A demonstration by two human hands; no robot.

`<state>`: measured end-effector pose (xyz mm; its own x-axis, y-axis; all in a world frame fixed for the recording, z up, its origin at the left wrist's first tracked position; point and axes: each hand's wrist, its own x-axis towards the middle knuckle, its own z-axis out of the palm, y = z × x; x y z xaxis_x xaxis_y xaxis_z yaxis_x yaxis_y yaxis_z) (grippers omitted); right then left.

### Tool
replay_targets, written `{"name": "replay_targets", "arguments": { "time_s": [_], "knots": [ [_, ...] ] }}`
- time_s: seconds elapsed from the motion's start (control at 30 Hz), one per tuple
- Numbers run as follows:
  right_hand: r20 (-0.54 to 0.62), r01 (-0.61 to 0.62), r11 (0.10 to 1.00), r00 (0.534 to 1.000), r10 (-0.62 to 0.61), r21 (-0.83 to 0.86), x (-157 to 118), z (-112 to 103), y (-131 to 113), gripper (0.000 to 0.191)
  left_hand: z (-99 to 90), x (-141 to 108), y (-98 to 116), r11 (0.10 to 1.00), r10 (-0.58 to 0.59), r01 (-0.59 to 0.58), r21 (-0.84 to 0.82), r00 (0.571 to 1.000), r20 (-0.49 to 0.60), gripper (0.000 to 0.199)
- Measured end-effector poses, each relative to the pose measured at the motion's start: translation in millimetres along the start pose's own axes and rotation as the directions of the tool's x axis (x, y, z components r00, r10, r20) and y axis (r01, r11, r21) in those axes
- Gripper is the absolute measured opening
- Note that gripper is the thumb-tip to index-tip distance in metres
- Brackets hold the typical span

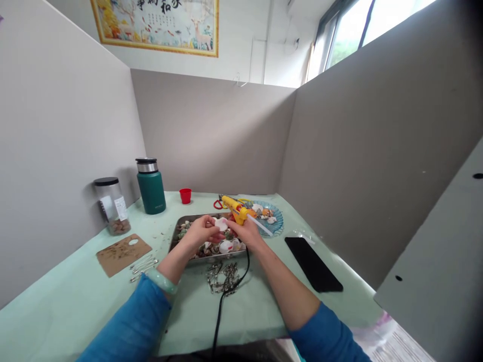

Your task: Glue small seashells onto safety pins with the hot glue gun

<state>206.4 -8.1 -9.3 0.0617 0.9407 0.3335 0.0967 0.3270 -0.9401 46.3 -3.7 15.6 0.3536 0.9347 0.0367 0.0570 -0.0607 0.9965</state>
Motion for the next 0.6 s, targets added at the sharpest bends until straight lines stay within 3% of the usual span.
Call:
{"name": "replay_targets", "arguments": {
  "time_s": [0.17, 0.37, 0.6],
  "knots": [
    [-0.001, 0.048, 0.999, 0.999, -0.048, 0.005, -1, 1, 2, 0.027, 0.6, 2, -3, 0.991, 0.090, -0.089, 0.098, 0.996, -0.013, 0.033],
    [-0.023, 0.078, 0.988, 0.996, -0.082, -0.132, -1, 1, 8, 0.031, 1.7, 11, -13, 0.972, 0.148, -0.139, 0.188, 0.988, -0.037, 0.030],
    [0.016, 0.075, 0.995, 0.997, -0.074, -0.068, 5, 1, 22, 0.037, 4.4, 9, -11, 0.966, 0.180, -0.169, 0.194, 0.983, -0.043, 0.028]
  ]
}}
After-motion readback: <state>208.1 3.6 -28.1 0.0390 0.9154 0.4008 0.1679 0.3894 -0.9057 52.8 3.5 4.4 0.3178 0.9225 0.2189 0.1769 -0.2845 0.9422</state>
